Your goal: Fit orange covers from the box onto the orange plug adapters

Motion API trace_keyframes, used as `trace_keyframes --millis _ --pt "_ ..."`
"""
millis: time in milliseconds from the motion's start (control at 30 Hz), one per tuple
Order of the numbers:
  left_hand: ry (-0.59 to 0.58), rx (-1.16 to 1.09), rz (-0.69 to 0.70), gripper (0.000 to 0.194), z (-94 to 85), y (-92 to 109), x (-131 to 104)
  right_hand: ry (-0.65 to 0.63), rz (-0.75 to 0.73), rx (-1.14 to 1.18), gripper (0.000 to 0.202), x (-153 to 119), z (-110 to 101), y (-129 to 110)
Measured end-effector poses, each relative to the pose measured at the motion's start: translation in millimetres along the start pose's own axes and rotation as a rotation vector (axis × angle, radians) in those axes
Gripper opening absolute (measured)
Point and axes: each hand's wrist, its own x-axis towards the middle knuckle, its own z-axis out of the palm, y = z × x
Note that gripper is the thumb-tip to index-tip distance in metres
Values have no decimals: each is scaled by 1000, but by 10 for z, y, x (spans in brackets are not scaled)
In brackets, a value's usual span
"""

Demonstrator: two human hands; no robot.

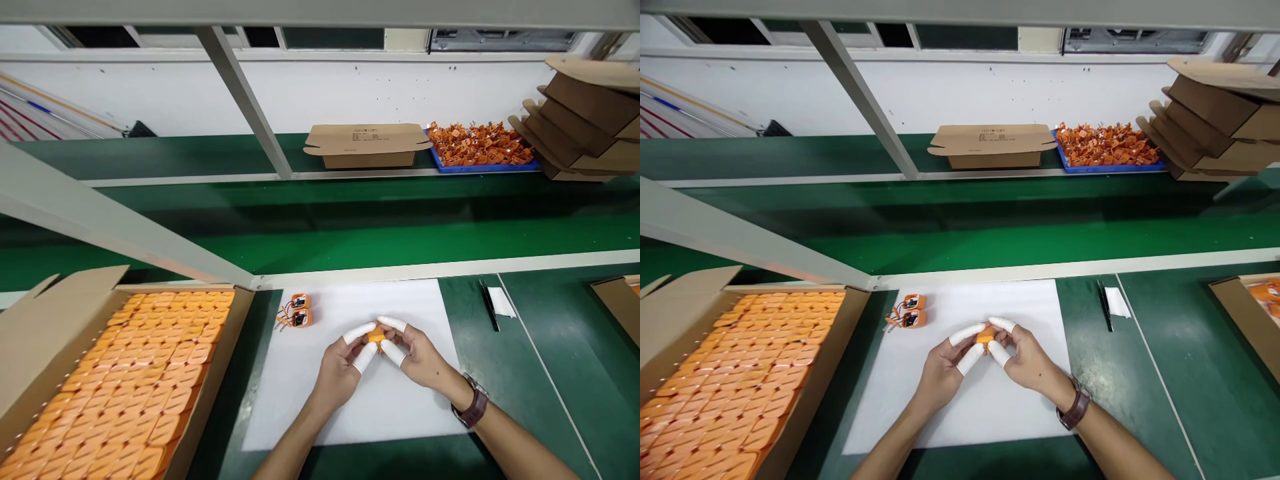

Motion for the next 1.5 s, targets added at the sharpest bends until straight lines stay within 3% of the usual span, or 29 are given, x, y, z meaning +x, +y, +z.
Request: trace_keyframes --millis 233,433,700,833,900,1067,1133,1233,1333,1400,1500 --pt "-18 142 54 27 -70 56 -63 161 -174 -290 36 4 -230 -63" --pt "4 399 186 24 -122 36 -20 67 -265 -424 41 16 -195 41" --pt "42 406 145 26 -235 117 -9 58 -261 -423 37 29 -198 70" --pt "-15 668 249 60 -250 193 -20 66 -250 -414 37 16 -196 107" --pt "-56 773 285 67 -212 180 -30 73 -251 -419 36 14 -197 115" --pt "-46 897 378 39 -109 90 -28 64 -245 -448 34 37 -215 104" --pt "-35 899 401 37 -85 101 -30 45 -244 -460 34 44 -229 106" --pt "-2 889 444 37 -68 253 -94 24 -271 -484 34 31 -254 151" --pt "79 930 520 37 -157 575 -265 32 -297 -520 33 22 -295 262" --pt "169 963 539 41 -331 836 -465 33 -310 -544 29 33 -329 350" --pt "419 1029 469 43 -776 1177 -935 28 -265 -588 25 50 -378 441"
